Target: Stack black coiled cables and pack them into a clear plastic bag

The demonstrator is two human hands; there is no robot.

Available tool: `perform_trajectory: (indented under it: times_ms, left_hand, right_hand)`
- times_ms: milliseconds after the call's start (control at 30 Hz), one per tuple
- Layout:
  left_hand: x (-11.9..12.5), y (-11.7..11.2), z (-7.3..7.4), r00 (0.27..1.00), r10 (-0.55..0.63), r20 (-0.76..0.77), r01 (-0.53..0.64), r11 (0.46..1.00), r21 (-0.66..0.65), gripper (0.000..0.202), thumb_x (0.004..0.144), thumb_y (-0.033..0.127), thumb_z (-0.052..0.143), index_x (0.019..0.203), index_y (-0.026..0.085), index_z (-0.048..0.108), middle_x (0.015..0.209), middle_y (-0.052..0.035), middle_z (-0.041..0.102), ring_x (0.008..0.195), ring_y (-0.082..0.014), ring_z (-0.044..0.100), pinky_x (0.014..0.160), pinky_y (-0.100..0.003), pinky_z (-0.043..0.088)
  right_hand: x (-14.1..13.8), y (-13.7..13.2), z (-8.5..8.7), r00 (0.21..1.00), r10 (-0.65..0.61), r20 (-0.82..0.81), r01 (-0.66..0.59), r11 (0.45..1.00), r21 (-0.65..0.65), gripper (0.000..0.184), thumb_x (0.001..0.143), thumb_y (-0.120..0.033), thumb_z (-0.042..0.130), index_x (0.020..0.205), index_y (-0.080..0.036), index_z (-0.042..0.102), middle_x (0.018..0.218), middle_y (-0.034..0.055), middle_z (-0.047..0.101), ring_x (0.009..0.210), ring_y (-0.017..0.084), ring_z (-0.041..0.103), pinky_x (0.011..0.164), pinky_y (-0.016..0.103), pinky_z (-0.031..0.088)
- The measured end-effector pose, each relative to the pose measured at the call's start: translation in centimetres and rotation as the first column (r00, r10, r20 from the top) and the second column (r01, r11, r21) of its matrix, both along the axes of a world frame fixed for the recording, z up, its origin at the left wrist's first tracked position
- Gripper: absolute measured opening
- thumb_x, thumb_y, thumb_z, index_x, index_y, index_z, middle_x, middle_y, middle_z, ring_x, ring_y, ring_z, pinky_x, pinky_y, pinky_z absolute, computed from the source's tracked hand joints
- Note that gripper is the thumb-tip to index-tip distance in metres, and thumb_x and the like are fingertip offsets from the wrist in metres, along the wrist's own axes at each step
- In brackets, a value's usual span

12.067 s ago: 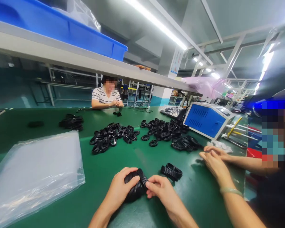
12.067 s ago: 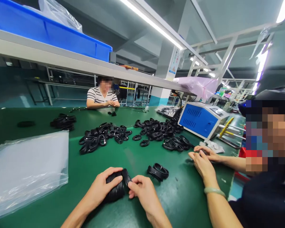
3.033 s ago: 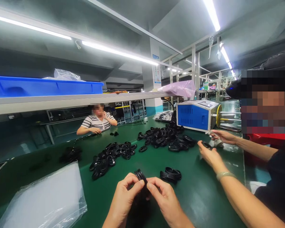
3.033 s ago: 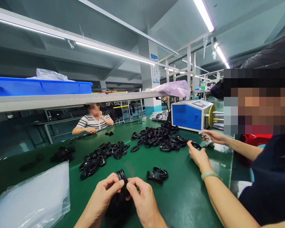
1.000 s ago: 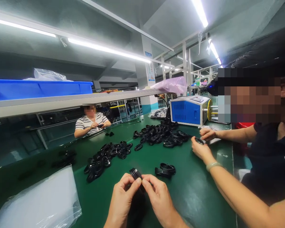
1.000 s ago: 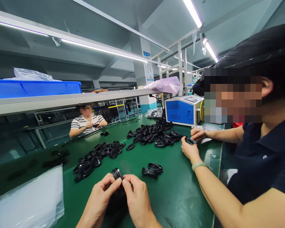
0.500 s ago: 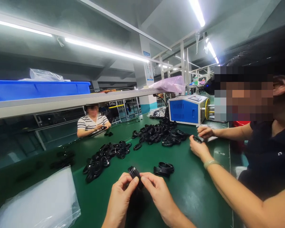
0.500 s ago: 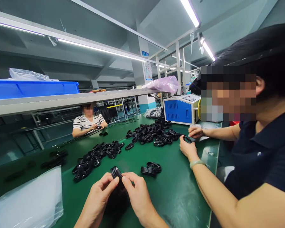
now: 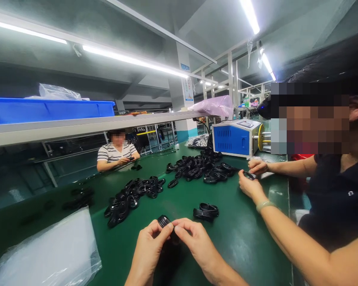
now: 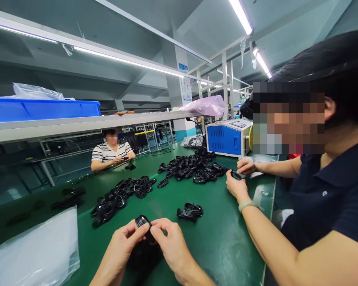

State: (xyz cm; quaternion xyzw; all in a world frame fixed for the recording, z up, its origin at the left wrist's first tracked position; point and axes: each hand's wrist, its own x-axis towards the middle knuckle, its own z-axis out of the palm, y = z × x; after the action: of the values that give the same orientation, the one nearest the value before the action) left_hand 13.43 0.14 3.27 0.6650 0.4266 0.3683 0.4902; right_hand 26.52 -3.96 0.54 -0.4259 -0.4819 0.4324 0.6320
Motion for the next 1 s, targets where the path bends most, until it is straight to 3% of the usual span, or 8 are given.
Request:
perform_trajectory:
  times_ms: [167, 433, 500, 600, 667, 867, 1000]
  left_hand:
    - [-0.3, 0.1, -0.1, 0.999, -0.042, 0.035, 0.042, 0.999, -0.018, 0.036, 0.074, 0.048, 0.059, 0.058, 0.017, 0.055, 0.07, 0.0018, 0.048, 0.068, -0.0132, 0.043, 0.063, -0.022, 0.034]
    - [-0.2, -0.1, 0.7, 0.998, -0.056, 0.015, 0.057, 0.997, -0.06, 0.035, 0.071, 0.049, 0.06, 0.057, 0.018, 0.051, 0.065, 0.0037, 0.044, 0.062, -0.0124, 0.041, 0.058, -0.021, 0.032]
    - [-0.4, 0.1, 0.7, 0.997, -0.062, -0.035, 0.061, 0.998, -0.009, 0.035, 0.07, 0.049, 0.061, 0.056, 0.018, 0.052, 0.063, 0.0038, 0.044, 0.06, -0.0122, 0.041, 0.058, -0.022, 0.032]
    - [-0.8, 0.6, 0.4, 0.99, -0.053, -0.133, 0.068, 0.992, 0.11, 0.036, 0.067, 0.048, 0.064, 0.053, 0.017, 0.053, 0.061, 0.0029, 0.045, 0.06, -0.0129, 0.042, 0.058, -0.023, 0.033]
    - [-1.0, 0.7, 0.3, 0.986, -0.08, -0.147, 0.096, 0.99, 0.104, 0.034, 0.069, 0.047, 0.063, 0.057, 0.017, 0.055, 0.062, 0.0019, 0.048, 0.062, -0.0141, 0.045, 0.059, -0.024, 0.035]
    - [-1.1, -0.3, 2.0, 0.965, -0.261, 0.022, 0.262, 0.963, -0.065, 0.025, 0.073, 0.04, 0.063, 0.074, 0.015, 0.06, 0.073, -0.0006, 0.054, 0.071, -0.015, 0.05, 0.068, -0.025, 0.041]
    - [-1.2, -0.5, 2.4, 0.962, -0.27, 0.042, 0.272, 0.959, -0.075, 0.022, 0.075, 0.039, 0.06, 0.076, 0.017, 0.06, 0.075, 0.0002, 0.055, 0.071, -0.0138, 0.048, 0.067, -0.024, 0.038]
  right_hand:
    - [0.1, 0.1, 0.0, 0.992, 0.043, -0.121, -0.049, 0.997, -0.055, 0.03, 0.074, -0.043, 0.064, 0.078, -0.014, 0.069, 0.074, 0.0028, 0.062, 0.067, 0.014, 0.054, 0.065, 0.025, 0.043]
    - [0.0, -0.2, 0.2, 0.977, 0.14, -0.159, -0.161, 0.979, -0.127, 0.022, 0.071, -0.035, 0.065, 0.068, -0.013, 0.064, 0.064, 0.0, 0.061, 0.065, 0.012, 0.054, 0.067, 0.024, 0.04]
    - [0.1, -0.2, 0.1, 0.987, 0.137, -0.082, -0.146, 0.983, -0.114, 0.018, 0.072, -0.031, 0.063, 0.066, -0.014, 0.062, 0.061, -0.0019, 0.057, 0.062, 0.011, 0.05, 0.063, 0.023, 0.038]
    - [0.3, -0.1, -0.3, 0.986, 0.021, 0.163, -0.017, 0.999, -0.031, 0.014, 0.076, -0.027, 0.058, 0.067, -0.016, 0.059, 0.06, -0.0042, 0.051, 0.06, 0.01, 0.043, 0.058, 0.022, 0.033]
    - [0.4, -0.1, -0.4, 0.973, -0.023, 0.229, 0.021, 1.0, 0.01, 0.013, 0.076, -0.026, 0.057, 0.068, -0.017, 0.059, 0.064, -0.0041, 0.05, 0.062, 0.011, 0.043, 0.059, 0.022, 0.032]
    - [0.1, -0.5, 0.2, 0.985, 0.165, -0.045, -0.168, 0.985, -0.05, 0.016, 0.075, -0.031, 0.059, 0.071, -0.017, 0.058, 0.065, -0.0023, 0.054, 0.067, 0.013, 0.049, 0.066, 0.024, 0.037]
    - [0.1, -0.6, 0.5, 0.992, 0.126, 0.023, -0.127, 0.992, 0.008, 0.017, 0.079, -0.031, 0.055, 0.07, -0.017, 0.059, 0.066, -0.0021, 0.054, 0.067, 0.013, 0.05, 0.065, 0.024, 0.037]
